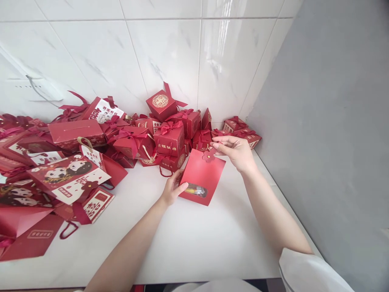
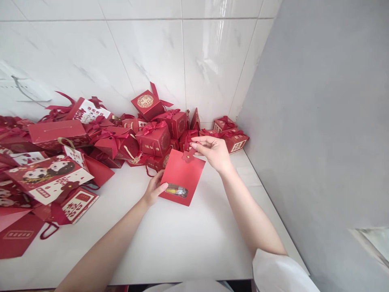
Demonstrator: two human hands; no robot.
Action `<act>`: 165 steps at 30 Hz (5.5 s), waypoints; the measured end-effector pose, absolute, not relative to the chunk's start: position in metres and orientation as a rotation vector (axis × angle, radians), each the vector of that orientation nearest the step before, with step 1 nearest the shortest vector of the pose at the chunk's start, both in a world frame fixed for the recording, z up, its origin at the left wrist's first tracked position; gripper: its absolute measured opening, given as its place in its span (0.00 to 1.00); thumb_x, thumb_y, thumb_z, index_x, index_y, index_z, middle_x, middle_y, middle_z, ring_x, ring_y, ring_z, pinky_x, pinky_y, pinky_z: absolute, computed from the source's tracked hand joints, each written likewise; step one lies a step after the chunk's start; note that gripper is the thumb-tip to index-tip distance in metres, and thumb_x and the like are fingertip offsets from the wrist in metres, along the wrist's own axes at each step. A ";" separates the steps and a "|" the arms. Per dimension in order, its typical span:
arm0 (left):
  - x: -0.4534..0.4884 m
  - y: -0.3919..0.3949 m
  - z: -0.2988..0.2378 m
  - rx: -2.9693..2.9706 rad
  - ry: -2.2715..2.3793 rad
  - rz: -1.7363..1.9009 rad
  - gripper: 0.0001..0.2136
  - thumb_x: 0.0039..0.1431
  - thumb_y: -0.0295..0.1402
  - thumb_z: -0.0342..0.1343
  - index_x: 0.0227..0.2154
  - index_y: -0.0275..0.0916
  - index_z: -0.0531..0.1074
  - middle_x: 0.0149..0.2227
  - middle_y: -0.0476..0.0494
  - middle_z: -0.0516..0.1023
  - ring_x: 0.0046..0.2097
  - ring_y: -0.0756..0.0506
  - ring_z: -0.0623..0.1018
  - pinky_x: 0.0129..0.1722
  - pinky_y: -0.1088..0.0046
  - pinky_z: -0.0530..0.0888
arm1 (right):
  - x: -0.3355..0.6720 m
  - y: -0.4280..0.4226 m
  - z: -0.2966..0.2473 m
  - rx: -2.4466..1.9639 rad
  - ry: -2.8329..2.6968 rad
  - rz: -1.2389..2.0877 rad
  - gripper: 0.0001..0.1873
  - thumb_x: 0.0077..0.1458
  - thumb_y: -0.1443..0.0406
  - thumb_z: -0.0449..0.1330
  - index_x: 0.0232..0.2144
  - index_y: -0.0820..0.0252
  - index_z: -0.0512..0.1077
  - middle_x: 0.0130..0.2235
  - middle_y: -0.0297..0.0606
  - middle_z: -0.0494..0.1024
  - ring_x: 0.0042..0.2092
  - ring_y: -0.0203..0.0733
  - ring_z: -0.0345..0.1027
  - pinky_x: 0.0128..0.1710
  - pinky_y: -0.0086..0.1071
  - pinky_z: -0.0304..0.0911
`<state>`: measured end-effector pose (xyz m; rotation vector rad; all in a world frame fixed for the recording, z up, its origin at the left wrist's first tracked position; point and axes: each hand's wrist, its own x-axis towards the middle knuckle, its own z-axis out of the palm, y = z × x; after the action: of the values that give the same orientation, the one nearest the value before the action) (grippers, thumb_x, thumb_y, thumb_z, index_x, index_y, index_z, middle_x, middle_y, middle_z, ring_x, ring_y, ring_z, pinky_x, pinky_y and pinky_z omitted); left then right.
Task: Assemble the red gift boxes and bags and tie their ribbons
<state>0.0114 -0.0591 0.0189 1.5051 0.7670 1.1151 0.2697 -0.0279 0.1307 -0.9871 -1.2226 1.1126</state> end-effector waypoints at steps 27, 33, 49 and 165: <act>0.012 -0.059 0.014 1.506 0.769 1.163 0.24 0.55 0.43 0.63 0.51 0.36 0.71 0.49 0.36 0.77 0.50 0.37 0.77 0.49 0.63 0.73 | 0.261 -0.038 0.134 -1.237 -1.616 1.117 0.28 0.44 0.45 0.69 0.17 0.60 0.65 0.18 0.27 0.62 0.22 0.29 0.50 0.21 0.29 0.43; 0.017 -0.059 0.009 1.510 0.808 1.264 0.21 0.61 0.46 0.58 0.50 0.37 0.72 0.49 0.37 0.79 0.50 0.38 0.77 0.49 0.64 0.73 | 0.237 -0.034 0.106 -0.991 -1.245 1.149 0.20 0.51 0.47 0.66 0.34 0.56 0.71 0.37 0.38 0.79 0.35 0.41 0.72 0.33 0.33 0.66; 0.015 -0.057 0.007 1.602 1.108 1.240 0.17 0.68 0.46 0.46 0.42 0.38 0.71 0.40 0.42 0.77 0.44 0.43 0.77 0.47 0.66 0.72 | 0.198 -0.075 -0.004 -1.049 -0.912 1.065 0.20 0.63 0.47 0.51 0.32 0.56 0.64 0.35 0.34 0.72 0.37 0.39 0.66 0.40 0.34 0.64; 0.018 -0.052 0.008 1.481 0.692 0.961 0.38 0.59 0.49 0.58 0.69 0.43 0.51 0.70 0.35 0.54 0.68 0.30 0.59 0.64 0.53 0.63 | 0.211 -0.090 0.000 -0.898 -1.587 0.605 0.31 0.64 0.61 0.57 0.66 0.46 0.56 0.64 0.44 0.63 0.64 0.51 0.59 0.54 0.47 0.71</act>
<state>0.0181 -0.0520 0.0080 1.4811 0.6917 0.9614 0.2107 -0.0901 -0.0002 -0.8978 -1.5871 0.6053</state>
